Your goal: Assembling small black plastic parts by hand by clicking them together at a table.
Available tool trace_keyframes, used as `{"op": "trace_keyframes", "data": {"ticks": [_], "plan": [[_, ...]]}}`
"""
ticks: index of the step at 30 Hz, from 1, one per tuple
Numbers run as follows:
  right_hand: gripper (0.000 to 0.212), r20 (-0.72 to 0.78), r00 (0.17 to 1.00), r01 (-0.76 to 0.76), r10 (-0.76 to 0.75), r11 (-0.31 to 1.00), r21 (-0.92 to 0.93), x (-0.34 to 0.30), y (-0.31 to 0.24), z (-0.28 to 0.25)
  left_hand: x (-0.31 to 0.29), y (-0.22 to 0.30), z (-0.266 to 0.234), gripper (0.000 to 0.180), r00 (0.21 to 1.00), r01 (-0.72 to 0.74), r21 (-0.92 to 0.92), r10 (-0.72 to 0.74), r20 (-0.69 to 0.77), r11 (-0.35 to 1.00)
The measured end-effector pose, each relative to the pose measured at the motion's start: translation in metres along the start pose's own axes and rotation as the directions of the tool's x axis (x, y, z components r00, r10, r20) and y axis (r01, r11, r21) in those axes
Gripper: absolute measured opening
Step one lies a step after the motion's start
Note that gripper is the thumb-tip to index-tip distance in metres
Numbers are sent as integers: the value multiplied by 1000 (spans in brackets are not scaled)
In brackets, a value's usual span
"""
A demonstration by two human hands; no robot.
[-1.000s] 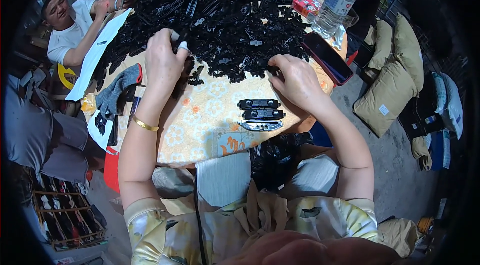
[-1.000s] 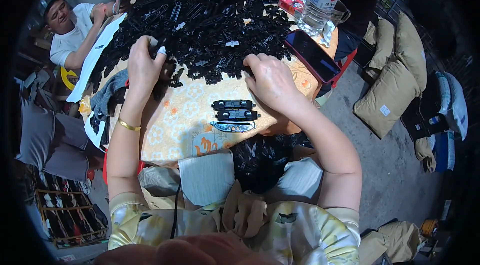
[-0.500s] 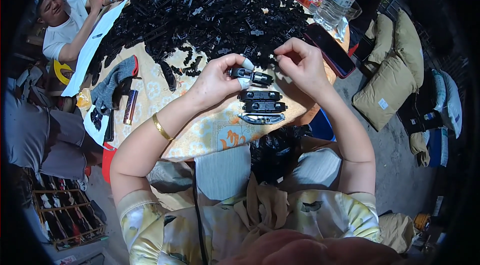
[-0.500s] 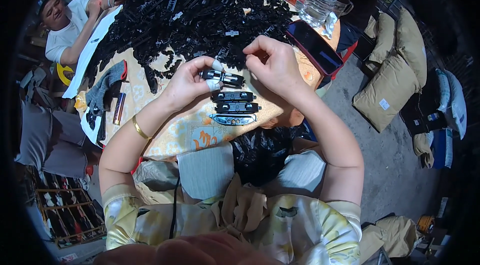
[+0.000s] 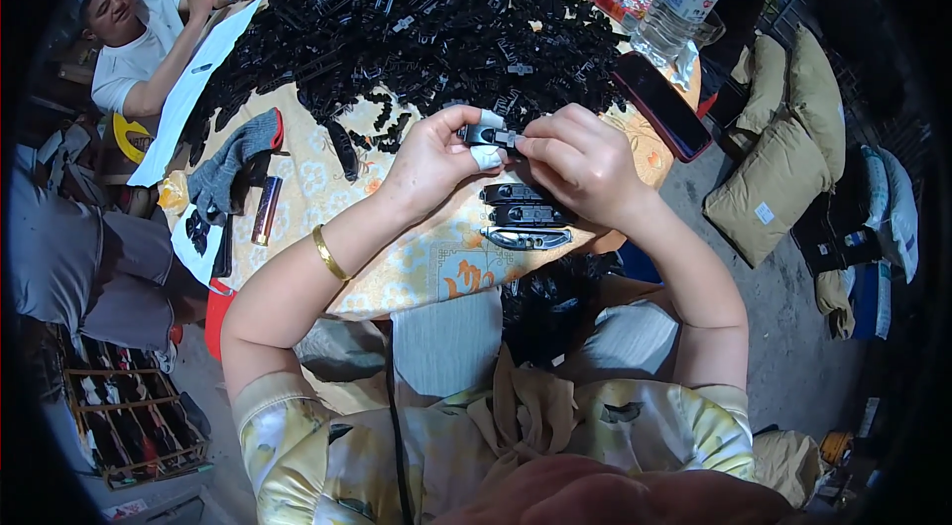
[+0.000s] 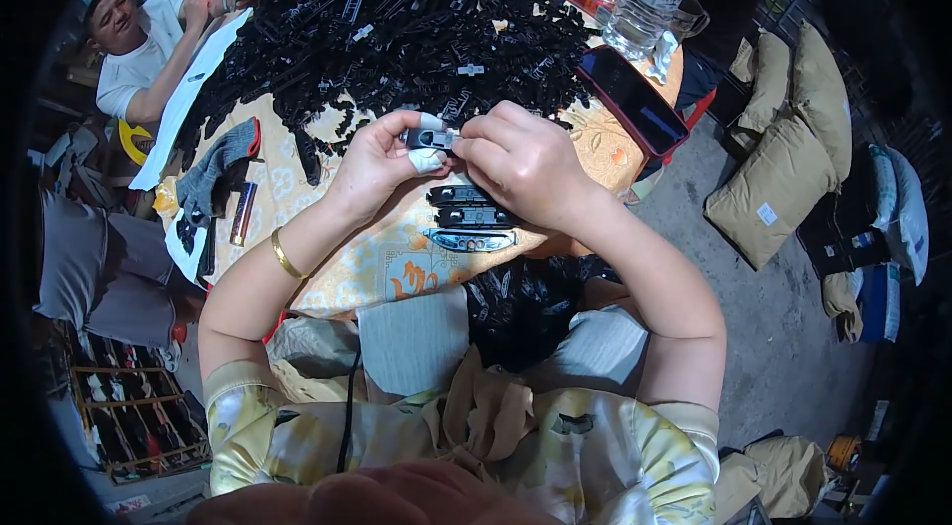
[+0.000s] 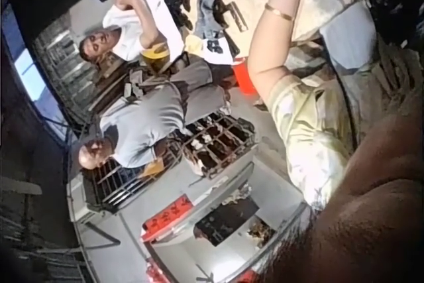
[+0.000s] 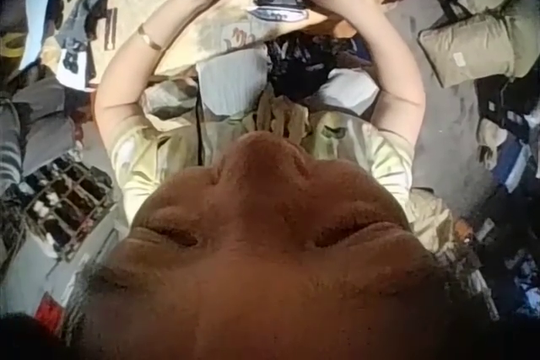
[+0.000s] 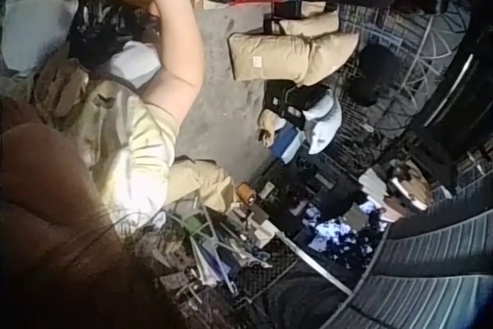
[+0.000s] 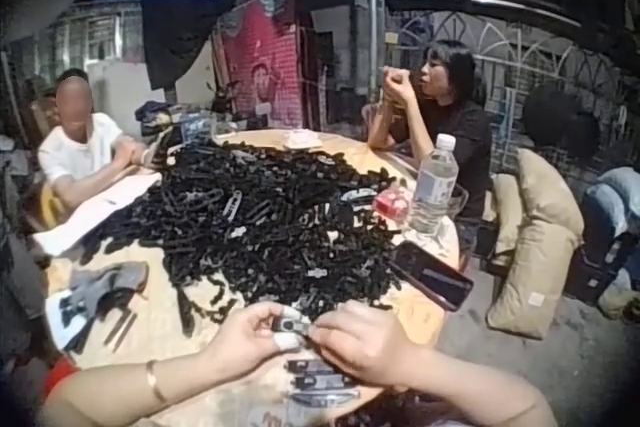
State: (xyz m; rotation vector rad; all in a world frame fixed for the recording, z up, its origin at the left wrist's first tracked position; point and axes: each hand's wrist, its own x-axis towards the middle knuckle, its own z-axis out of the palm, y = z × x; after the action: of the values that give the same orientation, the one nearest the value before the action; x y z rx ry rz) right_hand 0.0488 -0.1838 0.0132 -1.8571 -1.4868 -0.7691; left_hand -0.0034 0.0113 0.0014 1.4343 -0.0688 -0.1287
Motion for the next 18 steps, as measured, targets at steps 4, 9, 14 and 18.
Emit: {"op": "trace_keyframes", "data": {"ticks": [4,9,14,18], "plan": [[22,35,997,75,-71,989,-130,0,-3,-1,-1,1,1,31,1000,20,-39,-21,-9,999],[25,-20,979,-202,203,978,49,9,-18,-3,-8,10,2,30,999,-32,-110,33,12,993],[33,387,722,-677,574,701,223,2,-11,-10,-15,16,11,29,993,-115,272,118,5,956],[31,286,792,-598,539,780,187,5,-16,-8,-21,20,11,34,946,-320,512,301,123,797]]}}
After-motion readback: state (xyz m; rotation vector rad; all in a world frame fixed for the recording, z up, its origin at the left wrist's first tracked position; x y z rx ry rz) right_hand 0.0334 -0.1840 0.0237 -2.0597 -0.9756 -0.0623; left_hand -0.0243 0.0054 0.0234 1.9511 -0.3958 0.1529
